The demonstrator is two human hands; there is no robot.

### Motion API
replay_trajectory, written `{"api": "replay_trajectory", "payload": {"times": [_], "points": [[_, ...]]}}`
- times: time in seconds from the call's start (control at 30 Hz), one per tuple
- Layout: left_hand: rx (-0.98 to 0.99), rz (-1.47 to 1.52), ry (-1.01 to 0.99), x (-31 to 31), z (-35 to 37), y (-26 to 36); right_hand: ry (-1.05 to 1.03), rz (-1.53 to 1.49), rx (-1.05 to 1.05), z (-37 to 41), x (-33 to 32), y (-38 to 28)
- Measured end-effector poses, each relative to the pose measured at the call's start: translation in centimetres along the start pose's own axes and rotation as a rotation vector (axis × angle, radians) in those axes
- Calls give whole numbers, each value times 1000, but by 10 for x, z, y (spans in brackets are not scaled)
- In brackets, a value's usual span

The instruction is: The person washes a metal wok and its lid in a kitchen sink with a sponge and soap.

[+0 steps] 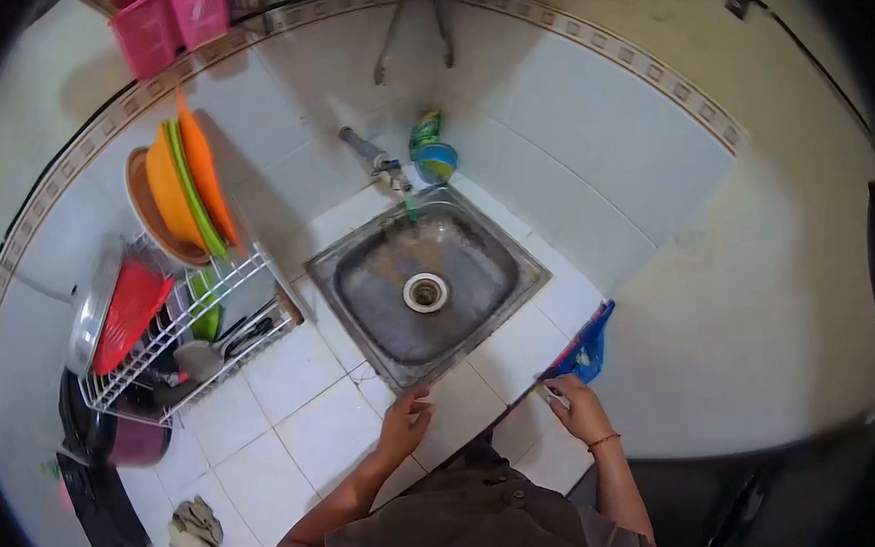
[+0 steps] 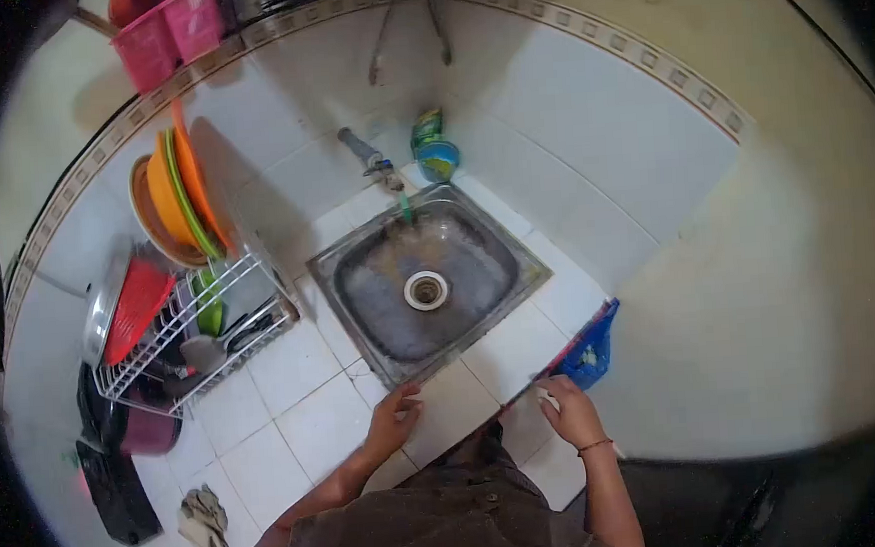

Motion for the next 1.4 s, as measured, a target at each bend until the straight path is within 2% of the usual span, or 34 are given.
{"api": "replay_trajectory", "payload": {"times": [0.03,0.1,0.13,0.17,0.27,0.33,0.4,0.47,0.53,0.6,0.63,0.67,0.77,0.8,0.87,0.97,1.0,1.1,1.13,1.23,1.27,1.37,1.4], "points": [[16,-26,74,-15,0,5,-44,31,-107,-20,11,-10],[33,-96,229,-41,4,11,-194,-32,-113,-60,37,-15],[54,-128,319,-47,2,-2,-192,-24,-202,-80,46,-17],[139,-250,416,-57,1,12,-187,-20,-289,-100,55,-19],[218,-473,609,-70,-21,32,-237,-85,-309,-167,70,-20],[137,-632,612,-71,-42,26,-237,-90,-362,-222,78,-19],[30,-773,637,-70,-57,-7,-290,-90,-306,-282,87,-10],[-43,-876,634,-67,-64,-11,-128,-57,-459,-351,95,1],[-63,-907,675,-68,-65,-2,-85,1,-460,-413,86,-8],[-74,-900,673,-68,-66,-5,119,21,-388,-473,65,-19],[-81,-897,670,-69,-66,-5,132,60,-365,-502,63,-21],[-110,-891,666,-69,-67,-6,55,109,-275,-538,72,-12],[-125,-906,667,-70,-70,-5,-13,317,-199,-591,84,-6],[-136,-925,659,-70,-70,-1,-77,393,-255,-607,100,-2],[-118,-919,663,-72,-71,0,-198,540,-365,-633,132,5],[-131,-937,658,-72,-73,2,-498,690,-290,-659,152,15],[-135,-939,655,-73,-74,2,-510,893,-223,-655,148,7],[-130,-943,661,-73,-75,2,-472,800,-233,-692,189,44],[-131,-935,661,-74,-76,2,-342,652,-236,-687,187,39],[-153,-937,649,-75,-77,-2,-286,679,-329,-681,189,40],[-154,-936,646,-76,-78,-3,-330,713,-355,-684,191,38],[-133,-913,671,-76,-76,1,-201,410,-117,-660,128,14],[-154,-916,654,-76,-76,0,-111,284,-158,-635,100,-3]]}}
Point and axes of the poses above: each hand's wrist, its own z-axis away from the middle knuckle, its own x-axis out of the palm, y = z × x, the point moved 10 cm from there along -z, towards the middle knuckle, and after that the axes turned 2 degrees about x, right-handed, at the moved point
